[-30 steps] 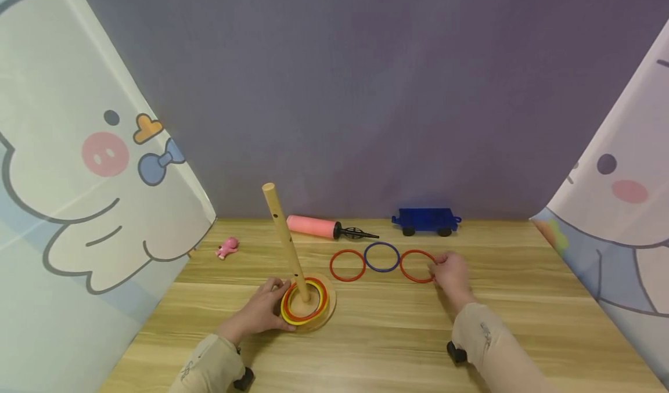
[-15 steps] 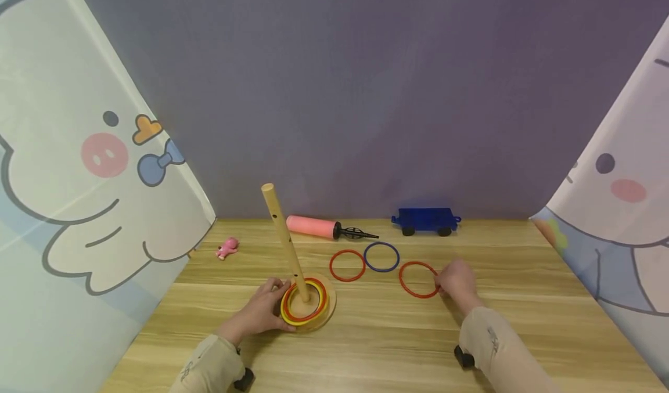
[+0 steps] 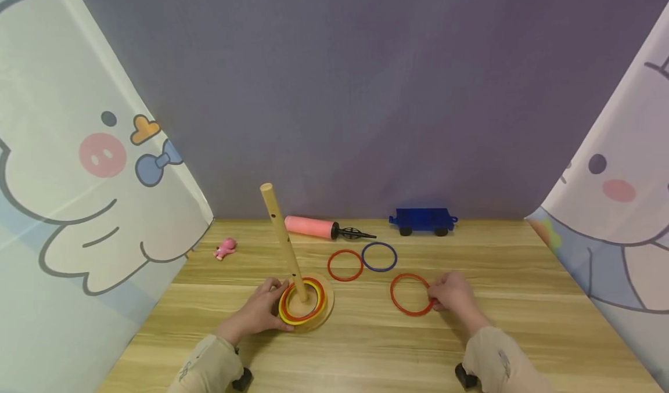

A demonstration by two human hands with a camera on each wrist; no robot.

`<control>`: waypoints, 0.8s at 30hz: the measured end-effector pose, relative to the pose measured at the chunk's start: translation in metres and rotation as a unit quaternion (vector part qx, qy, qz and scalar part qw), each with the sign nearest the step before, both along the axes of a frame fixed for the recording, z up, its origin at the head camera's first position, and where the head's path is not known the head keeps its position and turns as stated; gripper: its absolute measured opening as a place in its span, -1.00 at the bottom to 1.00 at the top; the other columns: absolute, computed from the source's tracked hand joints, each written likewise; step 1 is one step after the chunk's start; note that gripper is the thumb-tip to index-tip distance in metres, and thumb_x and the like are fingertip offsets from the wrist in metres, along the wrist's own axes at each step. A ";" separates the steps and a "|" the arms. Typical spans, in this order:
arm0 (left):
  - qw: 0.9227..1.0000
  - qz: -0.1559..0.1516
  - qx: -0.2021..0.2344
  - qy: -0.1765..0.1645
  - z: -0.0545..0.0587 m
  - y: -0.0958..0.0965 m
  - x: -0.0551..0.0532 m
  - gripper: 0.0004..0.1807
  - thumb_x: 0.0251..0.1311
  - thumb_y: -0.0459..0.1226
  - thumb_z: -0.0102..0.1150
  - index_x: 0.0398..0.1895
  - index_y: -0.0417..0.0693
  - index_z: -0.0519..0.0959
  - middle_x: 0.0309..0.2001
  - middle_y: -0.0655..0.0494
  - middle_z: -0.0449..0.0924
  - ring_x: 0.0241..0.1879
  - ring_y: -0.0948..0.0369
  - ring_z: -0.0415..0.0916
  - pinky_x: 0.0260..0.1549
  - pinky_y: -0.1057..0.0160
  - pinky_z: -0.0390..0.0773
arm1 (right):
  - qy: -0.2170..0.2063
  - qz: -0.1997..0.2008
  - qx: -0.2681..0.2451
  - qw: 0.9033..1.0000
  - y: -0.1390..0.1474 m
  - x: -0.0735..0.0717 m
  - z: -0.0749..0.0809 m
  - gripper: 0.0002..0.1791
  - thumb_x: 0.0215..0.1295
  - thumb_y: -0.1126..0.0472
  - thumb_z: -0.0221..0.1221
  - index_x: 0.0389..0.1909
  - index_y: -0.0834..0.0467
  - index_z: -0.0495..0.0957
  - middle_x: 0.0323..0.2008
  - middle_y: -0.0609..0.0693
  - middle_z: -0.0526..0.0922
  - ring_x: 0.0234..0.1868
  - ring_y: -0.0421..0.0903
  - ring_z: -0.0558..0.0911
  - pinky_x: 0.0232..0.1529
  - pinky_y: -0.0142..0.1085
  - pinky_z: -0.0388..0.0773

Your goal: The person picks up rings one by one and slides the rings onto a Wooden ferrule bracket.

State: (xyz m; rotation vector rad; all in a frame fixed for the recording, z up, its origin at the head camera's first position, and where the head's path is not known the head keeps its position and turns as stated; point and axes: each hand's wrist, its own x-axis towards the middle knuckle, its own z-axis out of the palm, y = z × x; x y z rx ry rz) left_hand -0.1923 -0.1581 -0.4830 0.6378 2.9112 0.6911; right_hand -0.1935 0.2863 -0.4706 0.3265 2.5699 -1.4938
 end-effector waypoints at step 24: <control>1.000 -0.003 -0.003 0.006 0.001 0.000 0.000 0.21 -0.31 0.10 0.60 0.40 -0.35 0.26 0.02 -0.03 0.27 -0.02 0.02 0.27 0.00 -0.10 0.37 | -0.015 0.147 -0.193 0.970 -0.080 0.040 0.033 -0.72 0.24 0.36 0.24 -0.12 0.50 0.53 -0.46 0.07 0.63 -0.49 -0.16 0.58 -0.43 -0.34 0.61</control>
